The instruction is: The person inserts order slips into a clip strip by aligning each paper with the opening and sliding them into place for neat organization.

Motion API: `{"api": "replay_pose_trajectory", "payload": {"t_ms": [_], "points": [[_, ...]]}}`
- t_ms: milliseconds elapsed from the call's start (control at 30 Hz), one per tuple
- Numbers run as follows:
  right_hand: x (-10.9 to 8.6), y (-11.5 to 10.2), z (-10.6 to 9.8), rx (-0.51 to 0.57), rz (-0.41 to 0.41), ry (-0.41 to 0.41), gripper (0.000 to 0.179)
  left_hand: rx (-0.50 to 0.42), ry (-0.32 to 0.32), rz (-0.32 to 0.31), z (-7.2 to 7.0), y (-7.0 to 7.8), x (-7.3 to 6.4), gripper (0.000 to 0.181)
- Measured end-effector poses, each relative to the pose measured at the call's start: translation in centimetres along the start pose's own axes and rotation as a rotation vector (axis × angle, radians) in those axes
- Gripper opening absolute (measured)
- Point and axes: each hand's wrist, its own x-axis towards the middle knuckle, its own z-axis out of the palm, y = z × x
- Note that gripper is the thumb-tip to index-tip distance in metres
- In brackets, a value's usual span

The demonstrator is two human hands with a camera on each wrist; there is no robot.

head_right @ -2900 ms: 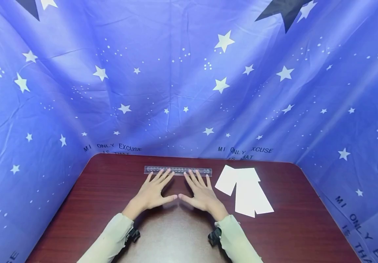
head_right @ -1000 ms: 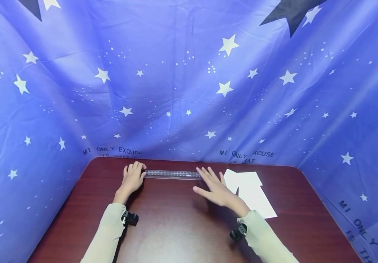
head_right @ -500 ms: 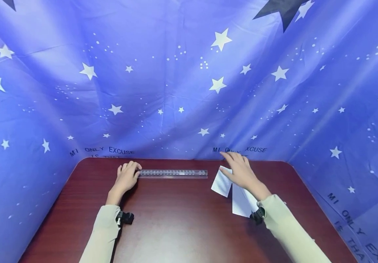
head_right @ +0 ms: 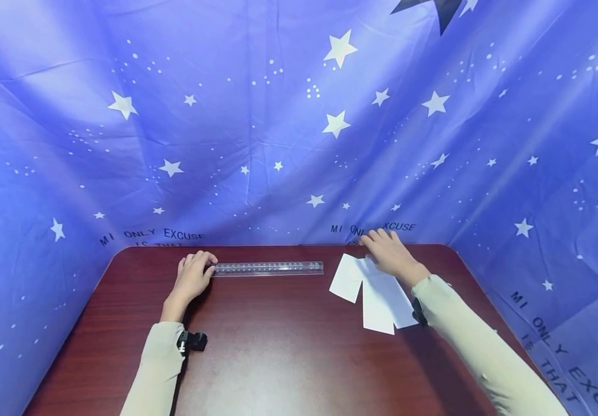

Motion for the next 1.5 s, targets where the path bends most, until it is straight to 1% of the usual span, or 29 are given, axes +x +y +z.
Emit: {"api": "replay_pose_trajectory", "payload": {"t_ms": [100,200,300,433,667,767,867,1000,1067,1167,1400,1500], "points": [[0.1,0.4,0.5,-0.051,-0.047,0.016,0.031,-0.006,-0.007,-0.008,-0.1,0.1,0.0,0.007],[0.2,0.5,1.0,-0.091,-0.089,0.024,0.037,-0.005,-0.007,-0.014,-0.2,0.1,0.0,0.007],[0.3,0.6,1.7,-0.125,-0.117,0.000,0.044,0.000,0.007,-0.015,-0.2,0.1,0.1,0.006],[0.4,0.7,2.4,-0.164,-0.124,-0.054,0.046,0.006,0.024,-0.008,0.1,-0.1,0.2,0.006],[0.5,1.0,3.6,-0.166,-0.066,-0.166,0.043,0.013,0.046,-0.005,0.8,0.1,0.4,0.007],[0.2,1.1,3.8,-0.158,-0.045,-0.187,0.039,0.034,0.047,-0.004,1.0,0.5,0.4,0.007],[-0.3,1.2,4.0,-0.143,-0.030,-0.201,0.038,0.064,0.040,0.012,1.2,0.9,0.4,0.007],[-0.7,1.4,4.4,-0.121,-0.001,-0.226,0.045,0.094,0.044,0.038,1.5,1.2,0.4,0.007],[-0.7,1.6,4.6,-0.108,0.020,-0.237,0.048,0.104,0.055,0.045,1.5,1.2,0.4,0.007],[-0.4,1.7,4.9,-0.090,0.047,-0.259,0.047,0.112,0.061,0.046,1.4,1.2,0.4,0.008],[0.3,1.6,5.2,-0.056,0.087,-0.314,0.038,0.116,0.063,0.041,1.0,0.8,0.4,0.007],[0.5,1.4,5.0,-0.034,0.104,-0.328,0.034,0.120,0.075,0.047,0.9,0.6,0.4,0.008]]}}
